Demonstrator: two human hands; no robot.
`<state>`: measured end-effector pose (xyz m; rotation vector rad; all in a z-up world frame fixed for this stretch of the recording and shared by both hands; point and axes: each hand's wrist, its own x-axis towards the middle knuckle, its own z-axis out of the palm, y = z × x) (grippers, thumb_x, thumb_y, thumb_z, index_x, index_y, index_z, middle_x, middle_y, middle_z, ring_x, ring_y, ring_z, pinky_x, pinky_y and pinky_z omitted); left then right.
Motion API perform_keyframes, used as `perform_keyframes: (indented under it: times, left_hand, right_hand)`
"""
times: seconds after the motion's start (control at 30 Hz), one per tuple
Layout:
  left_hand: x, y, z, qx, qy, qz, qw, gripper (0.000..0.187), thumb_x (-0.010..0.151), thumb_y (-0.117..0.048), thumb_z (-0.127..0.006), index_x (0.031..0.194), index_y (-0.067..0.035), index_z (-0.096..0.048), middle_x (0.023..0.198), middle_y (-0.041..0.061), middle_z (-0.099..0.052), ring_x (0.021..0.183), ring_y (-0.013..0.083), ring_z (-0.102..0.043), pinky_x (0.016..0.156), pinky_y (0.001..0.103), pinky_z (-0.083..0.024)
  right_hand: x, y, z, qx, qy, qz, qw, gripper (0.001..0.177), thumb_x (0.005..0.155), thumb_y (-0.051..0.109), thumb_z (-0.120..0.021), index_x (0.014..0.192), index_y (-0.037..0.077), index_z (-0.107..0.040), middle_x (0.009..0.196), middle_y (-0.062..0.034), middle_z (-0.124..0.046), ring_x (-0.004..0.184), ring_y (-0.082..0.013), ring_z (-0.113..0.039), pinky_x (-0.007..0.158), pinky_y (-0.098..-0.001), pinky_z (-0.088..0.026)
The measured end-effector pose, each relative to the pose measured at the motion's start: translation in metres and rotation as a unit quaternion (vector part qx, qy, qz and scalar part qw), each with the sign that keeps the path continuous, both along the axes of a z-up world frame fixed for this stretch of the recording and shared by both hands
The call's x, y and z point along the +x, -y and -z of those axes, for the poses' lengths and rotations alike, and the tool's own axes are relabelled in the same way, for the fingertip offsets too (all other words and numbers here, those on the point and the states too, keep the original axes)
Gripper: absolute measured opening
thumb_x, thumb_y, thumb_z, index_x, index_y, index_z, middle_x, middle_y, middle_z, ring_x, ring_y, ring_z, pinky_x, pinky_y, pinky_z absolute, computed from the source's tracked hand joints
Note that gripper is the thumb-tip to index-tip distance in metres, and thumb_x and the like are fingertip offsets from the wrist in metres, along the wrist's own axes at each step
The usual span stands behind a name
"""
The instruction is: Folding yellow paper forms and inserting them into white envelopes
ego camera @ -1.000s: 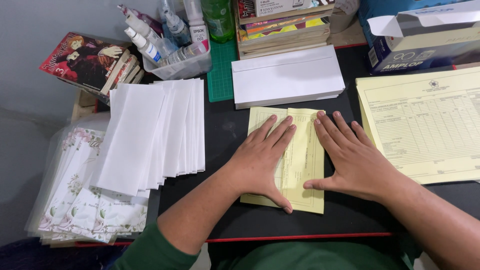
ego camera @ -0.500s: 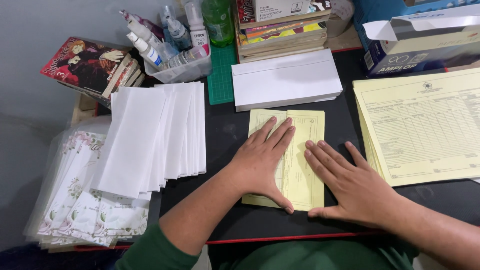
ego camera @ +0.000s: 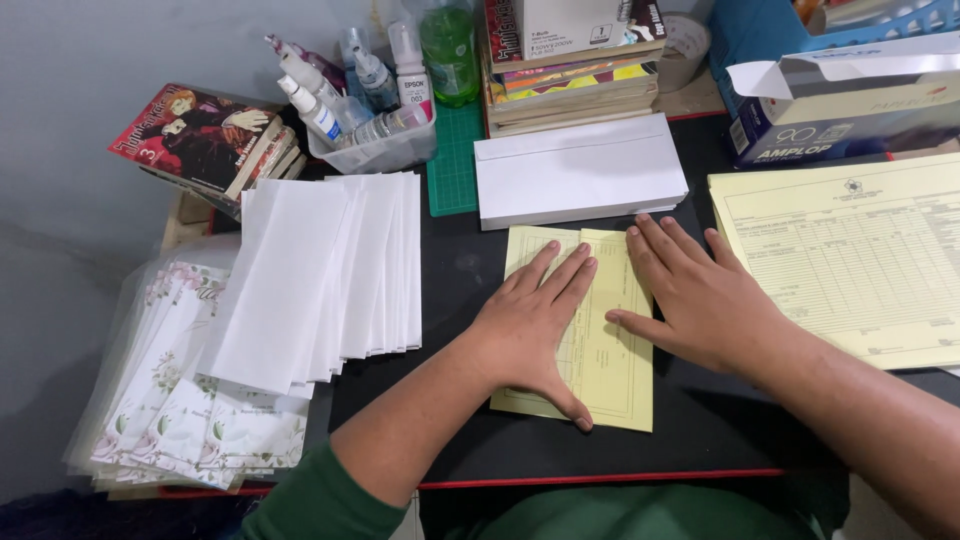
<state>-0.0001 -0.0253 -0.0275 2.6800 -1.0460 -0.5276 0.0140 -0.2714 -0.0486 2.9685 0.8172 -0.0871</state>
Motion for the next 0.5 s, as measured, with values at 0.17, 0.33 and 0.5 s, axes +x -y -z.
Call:
perform_keyframes:
  times: [0.17, 0.33, 0.5]
  left_hand:
    - [-0.003, -0.002, 0.002, -0.025, 0.007, -0.005, 1.000, 0.172, 0.040, -0.092, -0.078, 0.162, -0.006, 0.006, 0.173, 0.013, 0.003, 0.157, 0.0385, 0.008, 0.122, 0.055, -0.008]
    - [-0.001, -0.005, 0.001, -0.060, 0.004, 0.000, 0.998, 0.170, 0.042, -0.088, -0.082, 0.162, -0.012, 0.010, 0.173, 0.017, 0.003, 0.157, 0.0433, 0.006, 0.122, 0.060, -0.009]
    - [-0.004, -0.005, 0.001, -0.083, 0.004, 0.004, 0.997, 0.172, 0.043, -0.086, -0.084, 0.162, -0.009, 0.013, 0.172, 0.020, 0.004, 0.157, 0.0458, 0.006, 0.122, 0.061, -0.002]
  right_hand:
    - [0.002, -0.015, -0.026, 0.095, -0.059, 0.050, 0.992, 0.092, 0.091, 0.060, -0.057, 0.161, 0.008, -0.030, 0.151, -0.0175, -0.046, 0.130, -0.0402, -0.049, 0.100, -0.0520, -0.045]
    - [0.010, -0.019, -0.034, 0.224, -0.116, 0.117, 0.961, 0.089, 0.085, 0.048, -0.071, 0.158, 0.011, -0.036, 0.139, -0.0181, -0.046, 0.129, -0.0401, -0.046, 0.107, -0.0508, -0.040]
    - [0.010, -0.024, -0.052, 0.389, -0.220, 0.243, 0.861, 0.109, 0.074, 0.010, -0.086, 0.163, 0.020, -0.025, 0.133, -0.0115, -0.045, 0.067, -0.0175, -0.054, 0.071, -0.0303, -0.055]
